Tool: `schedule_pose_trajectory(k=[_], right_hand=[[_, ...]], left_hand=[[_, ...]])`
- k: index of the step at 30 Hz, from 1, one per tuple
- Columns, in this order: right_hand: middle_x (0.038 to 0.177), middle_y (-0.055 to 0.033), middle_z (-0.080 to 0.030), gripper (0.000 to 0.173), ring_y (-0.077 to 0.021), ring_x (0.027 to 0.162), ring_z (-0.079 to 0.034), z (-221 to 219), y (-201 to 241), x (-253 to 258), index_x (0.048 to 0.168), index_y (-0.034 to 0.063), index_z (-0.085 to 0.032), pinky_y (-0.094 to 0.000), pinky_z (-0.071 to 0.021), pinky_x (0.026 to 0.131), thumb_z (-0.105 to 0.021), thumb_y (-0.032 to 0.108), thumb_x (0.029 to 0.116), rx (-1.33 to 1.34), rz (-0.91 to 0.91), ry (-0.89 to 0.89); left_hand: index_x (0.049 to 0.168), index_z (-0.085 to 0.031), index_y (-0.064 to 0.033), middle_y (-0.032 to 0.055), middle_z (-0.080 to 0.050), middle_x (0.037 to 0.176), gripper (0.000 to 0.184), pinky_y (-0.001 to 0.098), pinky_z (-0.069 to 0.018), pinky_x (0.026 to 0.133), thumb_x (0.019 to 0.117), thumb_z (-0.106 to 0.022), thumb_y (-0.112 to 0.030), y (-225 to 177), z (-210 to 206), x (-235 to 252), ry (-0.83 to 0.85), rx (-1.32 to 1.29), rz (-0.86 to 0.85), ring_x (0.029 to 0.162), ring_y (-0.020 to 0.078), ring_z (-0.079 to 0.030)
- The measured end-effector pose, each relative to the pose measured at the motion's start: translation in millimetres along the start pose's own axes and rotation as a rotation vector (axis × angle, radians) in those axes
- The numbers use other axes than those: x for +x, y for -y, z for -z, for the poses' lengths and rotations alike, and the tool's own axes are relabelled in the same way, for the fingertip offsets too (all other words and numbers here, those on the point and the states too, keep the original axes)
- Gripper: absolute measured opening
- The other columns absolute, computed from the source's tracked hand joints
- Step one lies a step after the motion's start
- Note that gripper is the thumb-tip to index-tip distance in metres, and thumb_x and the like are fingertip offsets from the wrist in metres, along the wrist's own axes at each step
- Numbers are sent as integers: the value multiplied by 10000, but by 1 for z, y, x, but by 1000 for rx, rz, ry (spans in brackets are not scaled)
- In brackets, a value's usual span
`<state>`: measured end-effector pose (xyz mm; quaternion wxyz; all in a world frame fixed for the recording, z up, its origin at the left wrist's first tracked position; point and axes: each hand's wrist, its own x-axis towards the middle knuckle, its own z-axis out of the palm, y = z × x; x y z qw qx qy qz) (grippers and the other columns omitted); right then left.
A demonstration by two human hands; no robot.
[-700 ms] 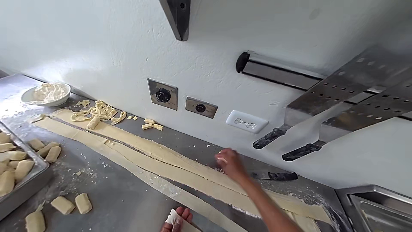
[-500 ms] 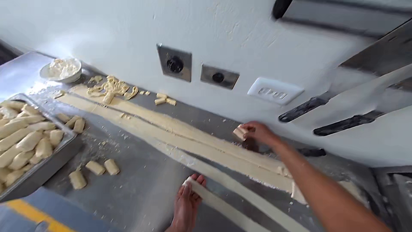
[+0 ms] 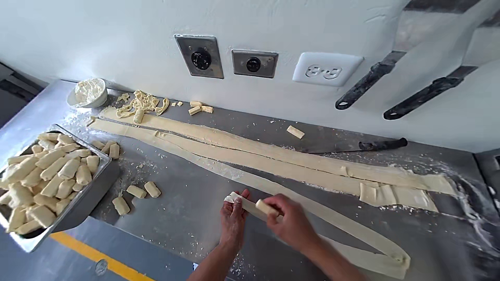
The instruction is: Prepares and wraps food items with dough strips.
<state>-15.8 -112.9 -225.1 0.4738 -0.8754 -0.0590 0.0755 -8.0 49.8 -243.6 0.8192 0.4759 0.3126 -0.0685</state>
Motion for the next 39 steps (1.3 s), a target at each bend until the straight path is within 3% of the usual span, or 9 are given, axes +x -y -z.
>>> schedule_pose_trajectory(k=[8, 11, 15, 18, 22, 26, 31, 37, 39], right_hand=[[915, -141, -690, 279, -358, 935, -662, -60, -25, -14, 1070, 85, -804, -470, -575, 803, -660, 74, 831, -271, 277, -289], [941, -169, -701, 216, -385, 963, -667, -59, -24, -16, 1043, 27, -787, -528, -559, 824, -679, 45, 857, -193, 213, -304], [1095, -184, -733, 621, -406, 1067, -672, -35, -43, -36, 1350, -78, -613, -556, -521, 964, -807, 113, 791, -238, 117, -346], [1116, -195, -705, 579, -372, 1042, -679, -19, -50, -46, 1327, -47, -637, -475, -563, 944, -778, 22, 769, -205, 130, -355], [1383, -162, -622, 607, -220, 1261, -609, 2, -17, 5, 1526, -28, -431, -342, -470, 1103, -655, 61, 968, 185, -5, 261], [951, -75, -707, 240, -109, 730, -666, -2, 6, 65, 1194, -32, -618, -291, -565, 707, -601, 153, 1043, 351, -281, 821], [832, -48, -704, 238, -94, 591, -628, 37, -1, 53, 1057, -6, -627, -267, -535, 592, -528, 209, 1084, 117, -386, 996], [951, -84, -745, 230, -159, 736, -708, 62, -3, -10, 1085, -1, -658, -340, -580, 704, -538, 196, 1078, 132, -414, 1115], [988, -82, -747, 224, -152, 775, -714, 63, -1, -27, 1124, 1, -662, -332, -583, 738, -546, 187, 1074, 169, -385, 1118]], left_hand=[[1274, -429, 136, 197, -724, 1150, 255, 328, -577, 943, 1058, -409, 2, 7, 9, -5, 69, 312, -342, 1062, 191, -726], [1150, -643, 168, 216, -718, 1188, 259, 394, -485, 1099, 977, -534, 8, 28, 16, -14, 304, 647, -656, 1192, 246, -675], [989, -800, -23, 222, -654, 1330, 433, 703, -278, 1141, 1016, -505, -337, 57, 20, -7, 441, 1082, -990, 1334, 501, -517], [971, -808, -35, 188, -695, 1275, 220, 663, -387, 1099, 933, -613, -129, 56, 22, -2, 407, 1152, -1062, 1260, 472, -596], [988, -697, 86, 215, -733, 1118, 190, 391, -567, 982, 835, -720, -25, 15, 20, -12, 323, 893, -1051, 1112, 290, -707], [922, -619, 95, 258, -694, 1032, 252, 360, -586, 852, 781, -777, -41, -26, 50, 10, 123, 994, -1150, 1000, 301, -705], [1021, -753, 26, 249, -698, 1115, 235, 515, -546, 944, 901, -705, -171, -35, 105, 26, 175, 1380, -1060, 1057, 433, -674], [1061, -757, 58, 208, -726, 978, 225, 402, -606, 830, 901, -638, -45, -38, 113, 25, 189, 1337, -1087, 888, 321, -726], [1196, -664, 140, 279, -698, 1178, 375, 520, -532, 996, 900, -665, -91, -30, 115, 26, 158, 1309, -1059, 1101, 428, -688]])
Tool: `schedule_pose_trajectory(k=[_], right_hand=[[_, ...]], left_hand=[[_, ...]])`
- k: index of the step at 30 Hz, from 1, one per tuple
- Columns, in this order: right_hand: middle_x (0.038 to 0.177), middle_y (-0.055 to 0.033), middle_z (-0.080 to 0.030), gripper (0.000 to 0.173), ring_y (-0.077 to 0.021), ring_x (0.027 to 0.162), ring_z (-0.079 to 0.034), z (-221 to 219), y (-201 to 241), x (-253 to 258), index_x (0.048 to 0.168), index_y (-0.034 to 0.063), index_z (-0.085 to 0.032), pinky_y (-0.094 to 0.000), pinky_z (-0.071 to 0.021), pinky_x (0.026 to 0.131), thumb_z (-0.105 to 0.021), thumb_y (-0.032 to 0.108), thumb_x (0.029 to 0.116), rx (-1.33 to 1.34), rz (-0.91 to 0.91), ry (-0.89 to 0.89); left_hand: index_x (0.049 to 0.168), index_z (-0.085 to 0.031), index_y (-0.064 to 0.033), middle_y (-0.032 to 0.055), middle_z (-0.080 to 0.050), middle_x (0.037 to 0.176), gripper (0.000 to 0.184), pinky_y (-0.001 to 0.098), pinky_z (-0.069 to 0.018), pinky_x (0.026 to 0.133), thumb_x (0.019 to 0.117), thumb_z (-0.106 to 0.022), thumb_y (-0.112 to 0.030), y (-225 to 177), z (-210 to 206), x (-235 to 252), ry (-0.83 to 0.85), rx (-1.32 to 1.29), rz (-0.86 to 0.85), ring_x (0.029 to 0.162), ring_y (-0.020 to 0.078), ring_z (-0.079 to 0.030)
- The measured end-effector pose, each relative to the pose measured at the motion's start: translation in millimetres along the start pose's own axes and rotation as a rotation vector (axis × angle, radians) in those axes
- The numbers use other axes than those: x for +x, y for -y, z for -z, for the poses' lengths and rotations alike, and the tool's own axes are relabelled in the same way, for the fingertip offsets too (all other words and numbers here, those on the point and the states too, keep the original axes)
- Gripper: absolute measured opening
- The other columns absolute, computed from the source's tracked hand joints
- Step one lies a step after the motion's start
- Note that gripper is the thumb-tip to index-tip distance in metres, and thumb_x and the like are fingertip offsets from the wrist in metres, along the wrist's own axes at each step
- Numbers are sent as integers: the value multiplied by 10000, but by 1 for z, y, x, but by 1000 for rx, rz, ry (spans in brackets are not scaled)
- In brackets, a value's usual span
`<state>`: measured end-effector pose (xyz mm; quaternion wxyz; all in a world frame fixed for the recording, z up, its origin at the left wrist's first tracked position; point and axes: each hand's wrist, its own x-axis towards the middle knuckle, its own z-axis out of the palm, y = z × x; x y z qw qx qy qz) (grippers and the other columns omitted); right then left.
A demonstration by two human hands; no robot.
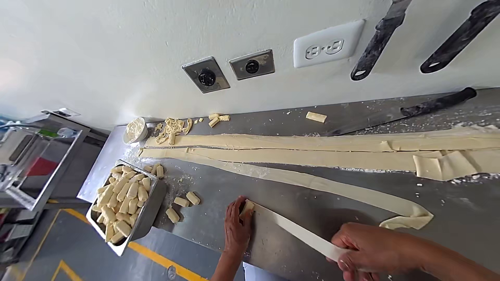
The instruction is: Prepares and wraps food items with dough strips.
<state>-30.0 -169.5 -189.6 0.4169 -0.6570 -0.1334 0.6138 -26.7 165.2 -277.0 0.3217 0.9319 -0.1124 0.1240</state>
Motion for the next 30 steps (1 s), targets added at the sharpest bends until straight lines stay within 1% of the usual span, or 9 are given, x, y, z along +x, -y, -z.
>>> schedule_pose_trajectory(k=[2, 5, 10, 14, 16, 19, 22, 26, 30], right_hand=[[1014, -106, -746, 238, -167, 826, -720, -12, -4, -3, 1142, -12, -668, -351, -581, 792, -564, 188, 1067, -5, 60, -2], [955, -118, -727, 256, -176, 830, -683, -24, -10, -2, 1096, -19, -677, -379, -542, 797, -590, 218, 1057, -92, 125, -19], [886, -207, -664, 336, -329, 852, -642, -37, -10, 4, 1050, -55, -663, -514, -481, 792, -584, 272, 1061, -281, 133, -54], [841, -212, -641, 316, -343, 827, -631, -45, -7, 5, 1006, -62, -648, -520, -471, 770, -547, 230, 1076, -309, 189, -71], [804, -208, -609, 331, -353, 806, -614, -49, -7, 6, 990, -55, -632, -521, -460, 750, -533, 247, 1082, -340, 195, -92], [889, -256, -650, 335, -418, 906, -650, -55, -3, 4, 1093, -52, -645, -569, -482, 815, -517, 257, 1088, -387, 156, -107], [937, -270, -664, 336, -445, 963, -655, -56, 1, 2, 1141, -46, -645, -587, -483, 843, -499, 252, 1094, -411, 132, -109], [957, -268, -663, 338, -437, 982, -652, -57, 5, 8, 1167, -37, -637, -582, -481, 857, -483, 256, 1100, -412, 134, -105], [983, -269, -668, 332, -441, 1005, -651, -59, 5, 14, 1196, -31, -635, -586, -480, 873, -493, 251, 1096, -399, 143, -113]], left_hand=[[1236, -630, 176, 316, -642, 1286, 419, 623, -421, 1093, 899, -645, -72, -3, -8, -5, 11, -26, -18, 1236, 502, -601], [1105, -722, 131, 277, -709, 1170, 277, 559, -510, 1030, 869, -637, 13, -8, -19, -5, -65, -10, -74, 1133, 455, -680], [1200, -665, 159, 318, -640, 1287, 329, 542, -484, 1069, 945, -518, 12, -15, -10, -8, 108, -10, -115, 1223, 482, -619], [1231, -632, 183, 315, -656, 1257, 387, 582, -469, 1065, 920, -589, -44, -7, -6, -3, 68, -32, -70, 1183, 480, -644], [1122, -714, 137, 277, -711, 1162, 303, 530, -534, 1009, 874, -631, -15, -12, -13, 1, 38, -64, -107, 1105, 431, -700], [1070, -742, 116, 286, -711, 1151, 245, 524, -544, 995, 889, -586, 62, -21, -21, 9, -12, -35, -120, 1107, 449, -694], [1108, -732, 114, 278, -699, 1196, 292, 527, -519, 1033, 905, -525, 73, -27, -20, 7, 104, -34, -198, 1156, 454, -669], [1246, -636, 163, 302, -670, 1239, 389, 532, -513, 1036, 901, -641, -16, -21, -19, 10, 80, -82, -59, 1151, 446, -674], [1132, -705, 145, 290, -706, 1158, 290, 501, -547, 994, 865, -648, 49, -31, -33, 17, -10, -84, -80, 1098, 431, -703]])
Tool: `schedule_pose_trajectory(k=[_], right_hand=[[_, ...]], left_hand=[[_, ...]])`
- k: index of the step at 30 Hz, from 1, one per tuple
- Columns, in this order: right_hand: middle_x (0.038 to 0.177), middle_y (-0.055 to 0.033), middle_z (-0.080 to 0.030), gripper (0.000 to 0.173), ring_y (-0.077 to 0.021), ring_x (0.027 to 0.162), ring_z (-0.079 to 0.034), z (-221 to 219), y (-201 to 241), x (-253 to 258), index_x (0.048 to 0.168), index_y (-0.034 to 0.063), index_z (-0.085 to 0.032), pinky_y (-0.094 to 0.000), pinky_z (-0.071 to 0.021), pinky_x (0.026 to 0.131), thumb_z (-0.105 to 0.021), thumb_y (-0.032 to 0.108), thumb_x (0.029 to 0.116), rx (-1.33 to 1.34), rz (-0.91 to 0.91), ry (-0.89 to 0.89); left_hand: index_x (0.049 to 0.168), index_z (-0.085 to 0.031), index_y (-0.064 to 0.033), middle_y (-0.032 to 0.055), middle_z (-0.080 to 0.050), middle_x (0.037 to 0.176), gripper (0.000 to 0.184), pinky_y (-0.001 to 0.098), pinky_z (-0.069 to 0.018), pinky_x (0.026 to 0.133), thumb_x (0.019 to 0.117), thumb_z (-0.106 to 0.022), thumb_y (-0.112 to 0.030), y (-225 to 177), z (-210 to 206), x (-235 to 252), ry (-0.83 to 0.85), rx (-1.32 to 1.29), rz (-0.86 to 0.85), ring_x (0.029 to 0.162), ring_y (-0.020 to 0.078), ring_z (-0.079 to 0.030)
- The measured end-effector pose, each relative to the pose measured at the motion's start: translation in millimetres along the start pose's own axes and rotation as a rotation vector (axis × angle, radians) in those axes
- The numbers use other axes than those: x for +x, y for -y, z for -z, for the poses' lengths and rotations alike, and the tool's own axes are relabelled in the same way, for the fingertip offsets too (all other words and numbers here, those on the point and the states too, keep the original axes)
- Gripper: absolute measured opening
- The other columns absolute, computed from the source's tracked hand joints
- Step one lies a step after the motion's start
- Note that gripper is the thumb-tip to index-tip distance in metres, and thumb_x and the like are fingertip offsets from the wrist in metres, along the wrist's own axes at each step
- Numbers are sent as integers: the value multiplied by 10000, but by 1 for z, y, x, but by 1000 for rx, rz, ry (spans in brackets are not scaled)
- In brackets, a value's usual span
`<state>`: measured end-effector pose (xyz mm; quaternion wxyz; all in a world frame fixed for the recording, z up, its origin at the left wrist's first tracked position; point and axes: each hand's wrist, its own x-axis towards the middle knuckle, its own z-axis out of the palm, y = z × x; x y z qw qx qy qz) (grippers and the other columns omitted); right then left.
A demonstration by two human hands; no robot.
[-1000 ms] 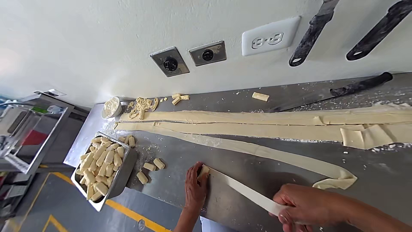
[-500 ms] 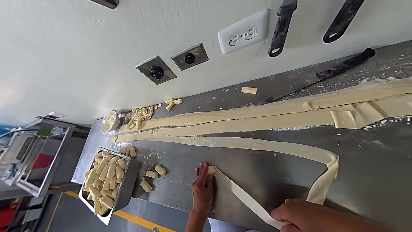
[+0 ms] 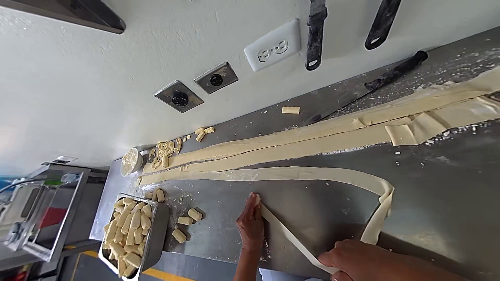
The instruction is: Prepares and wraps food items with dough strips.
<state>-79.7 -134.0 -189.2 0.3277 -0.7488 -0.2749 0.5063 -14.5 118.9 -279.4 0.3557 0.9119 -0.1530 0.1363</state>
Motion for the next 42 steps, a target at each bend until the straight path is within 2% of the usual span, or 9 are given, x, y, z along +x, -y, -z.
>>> schedule_pose_trajectory(k=[8, 13, 17, 20, 23, 27, 32, 38, 42], right_hand=[[968, -259, -667, 319, -423, 975, -652, -4, -4, 2, 1189, -34, -642, -572, -481, 856, -517, 240, 1087, 74, 31, -51], [934, -255, -653, 313, -413, 934, -643, -8, -6, 4, 1135, -53, -642, -568, -477, 827, -554, 241, 1071, 148, 55, -92], [908, -242, -643, 312, -394, 908, -640, -7, -9, 4, 1115, -49, -640, -554, -478, 803, -558, 249, 1071, 157, 43, -96], [856, -211, -604, 297, -341, 837, -605, -6, -8, 7, 1055, -52, -624, -506, -458, 755, -546, 235, 1077, 224, 83, -83], [825, -190, -587, 299, -309, 796, -588, -8, -11, 11, 1033, -48, -612, -484, -450, 726, -553, 243, 1074, 282, 95, -90], [876, -172, -637, 304, -271, 817, -615, -11, -14, 14, 1056, -40, -612, -468, -470, 761, -564, 260, 1071, 370, 73, -99], [1029, -137, -709, 305, -194, 898, -683, -9, -13, 14, 1113, -34, -619, -398, -523, 847, -527, 256, 1088, 511, 58, -88], [1034, -103, -713, 259, -132, 882, -686, -10, -19, 13, 1104, -21, -606, -334, -536, 836, -520, 223, 1091, 649, 30, -119], [999, -91, -723, 245, -130, 877, -716, -13, -25, 15, 1073, -16, -604, -319, -569, 851, -512, 211, 1093, 771, 22, -173]], left_hand=[[1359, -474, 235, 316, -650, 1266, 539, 487, -521, 1028, 908, -631, -15, -1, 2, -5, 143, -60, 29, 1170, 427, -669], [1280, -576, 208, 308, -679, 1212, 456, 509, -536, 999, 866, -659, 38, -10, -10, -5, 71, 20, -17, 1133, 444, -684], [1307, -514, 250, 331, -652, 1252, 447, 490, -516, 1039, 935, -524, 1, -9, -3, -10, 198, 17, -154, 1157, 454, -668], [1390, -388, 269, 346, -637, 1263, 623, 473, -531, 1011, 899, -619, -39, -5, -4, -8, 164, -48, -50, 1157, 446, -670], [1332, -491, 246, 288, -703, 1170, 585, 439, -582, 923, 838, -687, 0, -9, -12, -9, 119, -35, -65, 1065, 386, -726], [1277, -554, 232, 343, -640, 1265, 440, 556, -455, 1088, 938, -543, -47, -13, -9, -15, 185, 59, -198, 1199, 491, -631], [1401, -336, 289, 337, -646, 1254, 656, 423, -540, 1003, 896, -601, -36, -10, -8, -13, 200, -101, -81, 1148, 404, -687], [1274, -555, 238, 325, -672, 1213, 487, 505, -497, 1054, 857, -649, 5, -17, -14, -16, 149, -25, -133, 1158, 463, -665], [1283, -524, 259, 299, -699, 1169, 474, 412, -544, 1007, 923, -595, -41, -12, -8, -18, 195, -90, -165, 1105, 377, -712]])
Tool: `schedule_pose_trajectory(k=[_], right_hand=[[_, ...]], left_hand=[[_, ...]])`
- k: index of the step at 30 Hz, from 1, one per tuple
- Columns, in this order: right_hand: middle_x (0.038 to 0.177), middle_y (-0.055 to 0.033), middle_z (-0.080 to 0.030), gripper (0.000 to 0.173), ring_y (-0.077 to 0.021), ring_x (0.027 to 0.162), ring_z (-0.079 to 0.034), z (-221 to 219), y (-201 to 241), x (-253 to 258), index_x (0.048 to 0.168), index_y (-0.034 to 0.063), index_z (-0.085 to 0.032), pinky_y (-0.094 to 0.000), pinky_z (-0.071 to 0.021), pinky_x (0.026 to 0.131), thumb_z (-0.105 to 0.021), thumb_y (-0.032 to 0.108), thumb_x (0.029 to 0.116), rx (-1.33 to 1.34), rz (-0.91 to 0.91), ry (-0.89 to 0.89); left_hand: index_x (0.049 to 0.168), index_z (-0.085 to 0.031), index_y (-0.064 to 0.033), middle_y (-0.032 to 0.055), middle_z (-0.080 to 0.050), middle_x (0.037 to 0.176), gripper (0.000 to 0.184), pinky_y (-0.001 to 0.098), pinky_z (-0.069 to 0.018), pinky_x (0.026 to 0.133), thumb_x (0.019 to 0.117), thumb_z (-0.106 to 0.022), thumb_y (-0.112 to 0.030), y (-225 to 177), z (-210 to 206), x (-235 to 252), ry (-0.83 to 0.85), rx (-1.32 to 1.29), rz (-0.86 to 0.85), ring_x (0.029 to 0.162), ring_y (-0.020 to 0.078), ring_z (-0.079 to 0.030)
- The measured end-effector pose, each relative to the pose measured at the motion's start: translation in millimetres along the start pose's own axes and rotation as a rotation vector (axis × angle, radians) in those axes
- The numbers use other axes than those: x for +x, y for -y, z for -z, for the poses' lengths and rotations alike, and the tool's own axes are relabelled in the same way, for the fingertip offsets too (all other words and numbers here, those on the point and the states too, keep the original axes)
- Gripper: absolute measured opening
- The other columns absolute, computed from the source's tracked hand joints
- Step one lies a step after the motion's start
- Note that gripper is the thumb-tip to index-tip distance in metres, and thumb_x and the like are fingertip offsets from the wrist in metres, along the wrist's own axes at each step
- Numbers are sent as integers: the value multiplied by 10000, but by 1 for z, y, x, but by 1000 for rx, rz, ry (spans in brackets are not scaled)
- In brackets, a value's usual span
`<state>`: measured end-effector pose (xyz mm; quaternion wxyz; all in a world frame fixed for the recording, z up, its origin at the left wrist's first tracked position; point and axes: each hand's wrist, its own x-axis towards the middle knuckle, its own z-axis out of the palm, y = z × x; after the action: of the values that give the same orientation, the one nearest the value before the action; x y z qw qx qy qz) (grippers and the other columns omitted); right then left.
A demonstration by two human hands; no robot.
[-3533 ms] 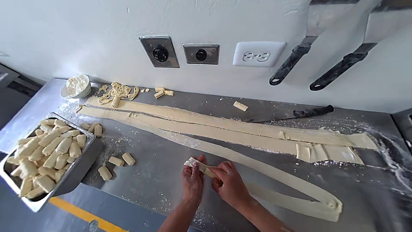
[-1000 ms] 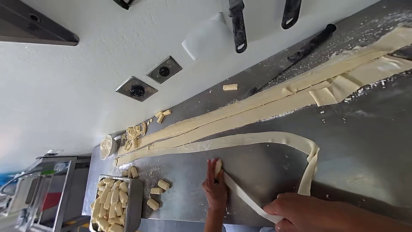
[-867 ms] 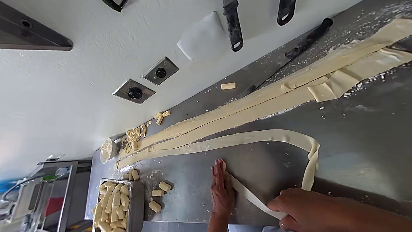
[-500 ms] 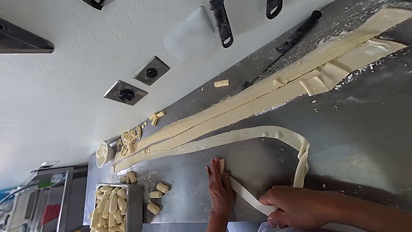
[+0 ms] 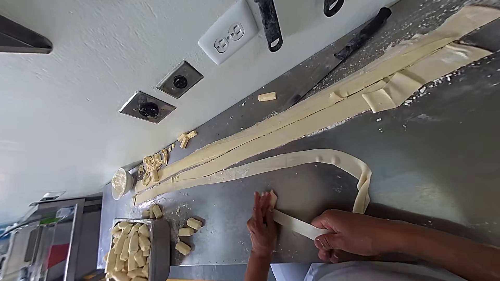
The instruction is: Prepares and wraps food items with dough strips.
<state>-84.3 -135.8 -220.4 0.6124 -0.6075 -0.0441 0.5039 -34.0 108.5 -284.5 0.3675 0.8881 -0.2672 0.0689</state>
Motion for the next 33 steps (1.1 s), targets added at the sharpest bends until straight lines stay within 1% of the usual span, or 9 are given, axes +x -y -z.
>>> schedule_pose_trajectory(k=[2, 5, 9, 14, 19, 23, 27, 30, 33], right_hand=[[962, -71, -728, 253, -116, 843, -720, 0, 0, 1, 1047, -4, -604, -300, -578, 820, -496, 219, 1100, 47, -5, -36], [951, -56, -732, 274, -106, 820, -722, 3, -3, 2, 1024, 14, -607, -292, -580, 793, -478, 242, 1107, 53, -32, -84], [960, -49, -735, 275, -102, 830, -732, 7, -8, 3, 1025, 22, -610, -285, -592, 803, -469, 243, 1110, 77, -36, -138], [974, -46, -729, 252, -89, 827, -721, 9, -10, 2, 1083, 22, -620, -270, -586, 792, -483, 232, 1104, 84, -16, -144], [997, -56, -725, 242, -98, 839, -713, 9, -8, 0, 1123, 13, -628, -275, -578, 798, -503, 218, 1097, 44, -36, -120], [990, -53, -723, 237, -96, 836, -712, 9, -7, 0, 1115, 15, -623, -276, -578, 792, -505, 219, 1096, 37, -50, -112], [973, -44, -724, 227, -87, 825, -712, 9, -9, 2, 1107, 17, -630, -268, -582, 784, -519, 214, 1090, 52, -30, -120], [1003, -60, -723, 244, -97, 841, -712, 8, -10, 3, 1151, 5, -630, -284, -583, 806, -509, 209, 1093, 49, -31, -114], [1008, -55, -727, 242, -90, 837, -711, 8, -9, 4, 1143, 6, -634, -280, -581, 799, -505, 204, 1095, 43, -31, -114]], left_hand=[[1312, -517, 243, 324, -656, 1250, 535, 480, -485, 1079, 898, -635, -74, 0, -3, -1, 30, -9, 35, 1191, 440, -654], [1135, -696, 160, 283, -713, 1151, 332, 481, -516, 1046, 850, -656, -5, -4, -8, -2, -22, -15, -13, 1126, 433, -690], [1068, -745, 105, 275, -714, 1160, 264, 520, -468, 1092, 926, -588, -52, -6, -6, -10, 25, 17, -110, 1174, 445, -662], [1225, -610, 217, 341, -645, 1255, 446, 529, -437, 1112, 935, -576, -121, -7, -7, -10, 31, 33, -26, 1225, 471, -622], [1147, -684, 168, 319, -676, 1213, 328, 506, -490, 1070, 896, -557, -1, -12, -13, -8, 19, 69, -75, 1181, 475, -648], [1156, -697, 130, 293, -673, 1247, 343, 479, -460, 1106, 990, -480, -77, -16, -8, -17, 117, 29, -152, 1219, 434, -638], [1244, -588, 224, 366, -610, 1296, 447, 562, -417, 1122, 969, -504, -118, -14, -12, -15, 75, 74, -52, 1258, 492, -589], [1136, -699, 145, 289, -697, 1194, 312, 499, -490, 1075, 916, -555, -23, -19, -16, -14, 66, 21, -83, 1175, 436, -664], [1133, -694, 160, 328, -669, 1220, 309, 511, -489, 1075, 909, -531, 22, -20, -14, -14, 59, 8, -75, 1190, 477, -641]])
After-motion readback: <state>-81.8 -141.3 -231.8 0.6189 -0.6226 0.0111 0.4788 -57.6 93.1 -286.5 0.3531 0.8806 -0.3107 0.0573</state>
